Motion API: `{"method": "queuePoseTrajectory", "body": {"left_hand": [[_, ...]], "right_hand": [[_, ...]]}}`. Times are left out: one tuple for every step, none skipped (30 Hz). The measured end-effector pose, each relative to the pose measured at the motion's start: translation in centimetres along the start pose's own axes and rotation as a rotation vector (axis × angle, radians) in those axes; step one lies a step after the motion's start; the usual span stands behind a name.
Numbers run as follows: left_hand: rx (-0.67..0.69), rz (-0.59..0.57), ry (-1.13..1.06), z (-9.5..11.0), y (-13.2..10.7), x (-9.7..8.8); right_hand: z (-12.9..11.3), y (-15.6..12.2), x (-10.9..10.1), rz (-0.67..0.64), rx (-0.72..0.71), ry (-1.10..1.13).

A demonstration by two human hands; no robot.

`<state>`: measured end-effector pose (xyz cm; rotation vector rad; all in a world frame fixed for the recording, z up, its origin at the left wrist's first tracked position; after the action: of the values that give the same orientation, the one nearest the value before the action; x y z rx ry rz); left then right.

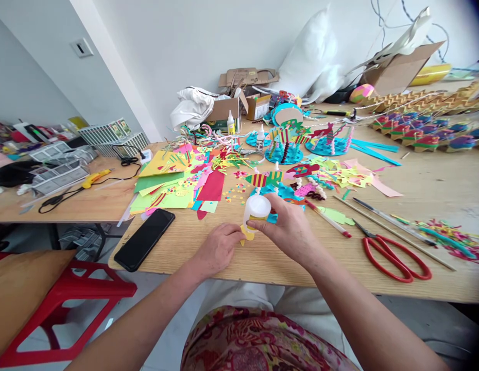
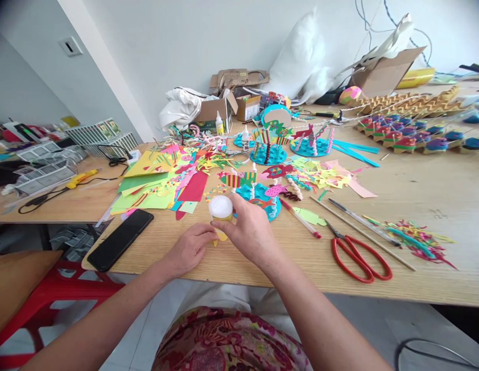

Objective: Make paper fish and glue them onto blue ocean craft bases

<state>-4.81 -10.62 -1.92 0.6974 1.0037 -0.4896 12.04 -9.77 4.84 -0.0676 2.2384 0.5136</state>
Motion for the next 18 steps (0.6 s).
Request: {"method": "queuePoseTrajectory", "body": {"left_hand": [[-0.001, -0.001, -0.004, 0.02, 0.01, -0.03], [-0.002, -0.001, -0.007, 0.04, 0.03, -0.07], [-0.003, -0.004, -0.008, 0.06, 0.05, -0.1], [-0.004, -0.007, -0.006, 0.08, 0.06, -0.13], [-0.005, -0.009, -0.003, 0.08, 0.08, -0.14], [-0.006, -0.011, 0.001, 0.07, 0.09, -0.15], [-0.006, -0.01, 0.007, 0.05, 0.09, -0.14], [-0.005, -0.007, 0.011, 0.03, 0.09, -0.12], [-0.003, -0.004, 0.014, 0.02, 0.09, -0.1], [-0.001, -0.001, 0.015, 0.01, 0.08, -0.08], [0.0, 0.001, 0.014, 0.01, 0.07, -0.06], [0.0, 0.003, 0.011, 0.01, 0.07, -0.05], [-0.001, 0.006, 0.006, 0.03, 0.07, -0.06], [-0.002, 0.007, 0.001, 0.06, 0.08, -0.08], [-0.005, 0.007, -0.003, 0.09, 0.09, -0.11], [-0.006, 0.005, -0.006, 0.11, 0.11, -0.13], [-0.007, 0.003, -0.007, 0.14, 0.13, -0.15], [-0.007, 0.002, -0.006, 0.15, 0.15, -0.17]], "right_hand": [[-0.02, 0.0, 0.04, -0.012, 0.001, 0.004], [-0.02, -0.01, 0.07, -0.027, 0.004, 0.009], [0.0, -0.02, 0.07, -0.038, 0.007, 0.013], [0.03, -0.02, 0.06, -0.044, 0.007, 0.016], [0.09, -0.01, 0.03, -0.041, 0.007, 0.016], [0.15, 0.01, -0.01, -0.03, 0.006, 0.009], [0.21, 0.06, -0.03, -0.014, 0.005, -0.001], [0.25, 0.11, -0.04, 0.004, 0.001, -0.011], [0.27, 0.17, -0.02, 0.02, -0.003, -0.018], [0.27, 0.21, 0.01, 0.032, -0.007, -0.019], [0.25, 0.24, 0.05, 0.039, -0.01, -0.016], [0.21, 0.24, 0.08, 0.039, -0.013, -0.007], [0.17, 0.21, 0.11, 0.029, -0.016, 0.002], [0.14, 0.17, 0.12, 0.014, -0.017, 0.01], [0.11, 0.12, 0.11, -0.001, -0.016, 0.015], [0.09, 0.07, 0.09, -0.012, -0.016, 0.017], [0.08, 0.03, 0.06, -0.015, -0.015, 0.015], [0.07, 0.0, 0.03, -0.011, -0.013, 0.01]]}}
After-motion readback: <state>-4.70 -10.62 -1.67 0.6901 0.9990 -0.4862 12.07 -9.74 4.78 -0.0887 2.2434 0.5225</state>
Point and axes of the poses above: each hand's wrist, its own y-axis towards the middle knuckle, its own x-axis out of the palm, z = x × y, the point moved 2 cm from there along y, towards the middle knuckle, and after that the axes turned 2 degrees about -z, right-handed, at the moved point
